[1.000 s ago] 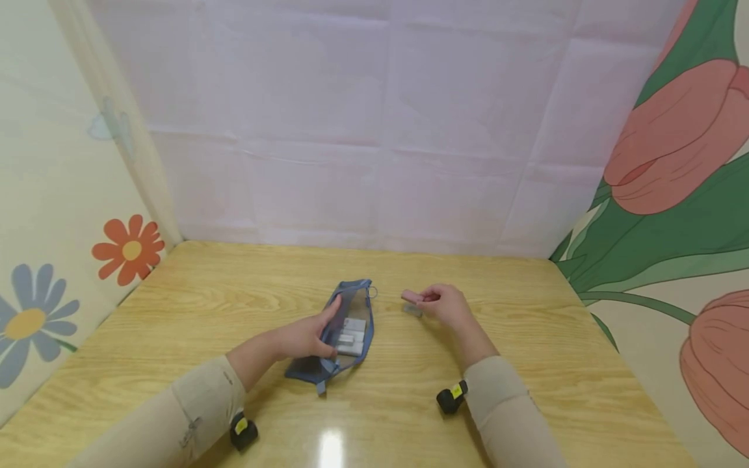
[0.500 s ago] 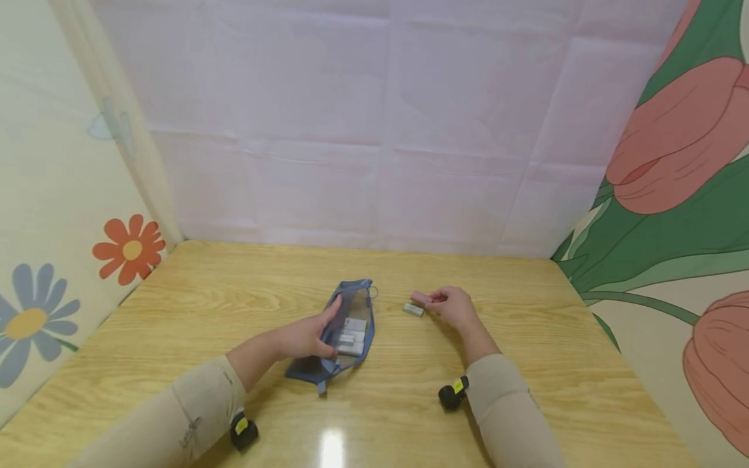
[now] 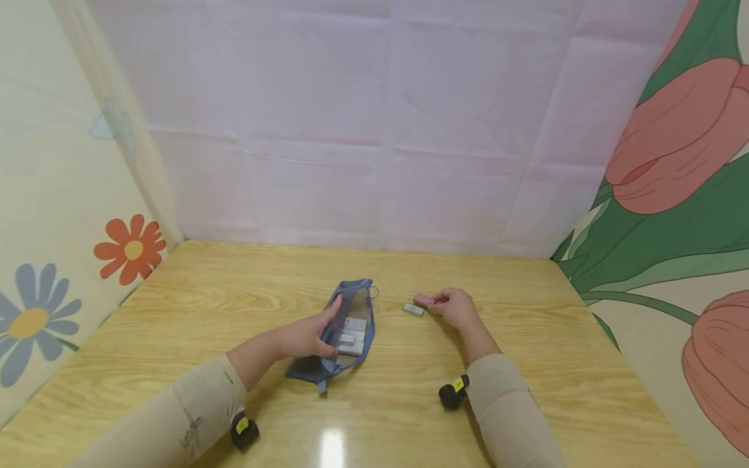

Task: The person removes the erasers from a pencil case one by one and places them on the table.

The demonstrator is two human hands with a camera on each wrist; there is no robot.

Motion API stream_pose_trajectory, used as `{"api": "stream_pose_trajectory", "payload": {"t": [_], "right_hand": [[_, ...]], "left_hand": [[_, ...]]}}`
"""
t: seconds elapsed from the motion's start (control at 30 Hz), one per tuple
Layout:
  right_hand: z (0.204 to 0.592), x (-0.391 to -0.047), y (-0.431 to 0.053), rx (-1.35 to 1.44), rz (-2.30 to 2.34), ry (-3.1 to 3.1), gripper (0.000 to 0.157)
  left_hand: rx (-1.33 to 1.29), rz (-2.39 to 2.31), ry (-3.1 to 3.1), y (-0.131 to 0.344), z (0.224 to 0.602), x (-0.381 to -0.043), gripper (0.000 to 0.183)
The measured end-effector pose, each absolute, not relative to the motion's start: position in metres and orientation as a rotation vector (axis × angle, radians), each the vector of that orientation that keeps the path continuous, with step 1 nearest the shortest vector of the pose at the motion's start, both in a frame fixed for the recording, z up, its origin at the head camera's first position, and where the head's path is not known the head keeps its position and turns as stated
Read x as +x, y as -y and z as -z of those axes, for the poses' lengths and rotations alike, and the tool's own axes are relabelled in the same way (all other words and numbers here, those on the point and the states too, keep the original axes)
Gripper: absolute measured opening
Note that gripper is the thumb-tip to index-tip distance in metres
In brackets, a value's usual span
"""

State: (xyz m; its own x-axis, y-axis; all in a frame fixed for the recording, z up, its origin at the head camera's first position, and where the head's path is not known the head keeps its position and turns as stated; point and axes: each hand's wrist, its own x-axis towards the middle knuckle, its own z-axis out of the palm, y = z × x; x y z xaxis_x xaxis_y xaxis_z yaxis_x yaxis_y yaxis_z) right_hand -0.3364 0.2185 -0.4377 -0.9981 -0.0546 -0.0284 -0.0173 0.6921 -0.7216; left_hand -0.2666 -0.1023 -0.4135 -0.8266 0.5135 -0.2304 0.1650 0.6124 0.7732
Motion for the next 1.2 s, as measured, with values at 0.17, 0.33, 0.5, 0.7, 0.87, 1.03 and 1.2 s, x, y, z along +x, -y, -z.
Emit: {"api": "stream_pose_trajectory", "payload": {"t": [0.17,0.33,0.5,0.7,0.87,1.03,1.2], "right_hand": [[0.4362,-0.3365,-0.2184,-0.053,1.192,-2.825,0.024],[0.435,-0.3357,-0.2182,-0.07,1.152,-2.825,0.023],[0.4357,-0.3353,-0.2184,-0.054,1.159,-2.811,0.026],[0.4372,-0.3356,-0.2205,-0.063,1.164,-2.822,0.028],[0.4383,-0.3356,-0.2225,-0.085,1.208,-2.816,0.031],[0.4371,-0.3352,-0.2232,-0.058,1.294,-2.759,0.032],[0.4288,-0.3309,-0.218,-0.029,1.402,-2.697,0.032]], "left_hand": [[0.536,-1.089,-2.408,0.1023,0.4134,-0.2669,0.109],[0.535,-1.084,-2.411,0.102,0.4133,-0.2672,0.109],[0.54,-1.072,-2.418,0.1021,0.4131,-0.2674,0.109],[0.538,-1.053,-2.425,0.1023,0.4134,-0.2674,0.109],[0.534,-1.056,-2.419,0.1023,0.4131,-0.267,0.109],[0.535,-1.053,-2.423,0.1023,0.4137,-0.2675,0.109],[0.524,-1.064,-2.412,0.1023,0.4134,-0.2675,0.109]]}}
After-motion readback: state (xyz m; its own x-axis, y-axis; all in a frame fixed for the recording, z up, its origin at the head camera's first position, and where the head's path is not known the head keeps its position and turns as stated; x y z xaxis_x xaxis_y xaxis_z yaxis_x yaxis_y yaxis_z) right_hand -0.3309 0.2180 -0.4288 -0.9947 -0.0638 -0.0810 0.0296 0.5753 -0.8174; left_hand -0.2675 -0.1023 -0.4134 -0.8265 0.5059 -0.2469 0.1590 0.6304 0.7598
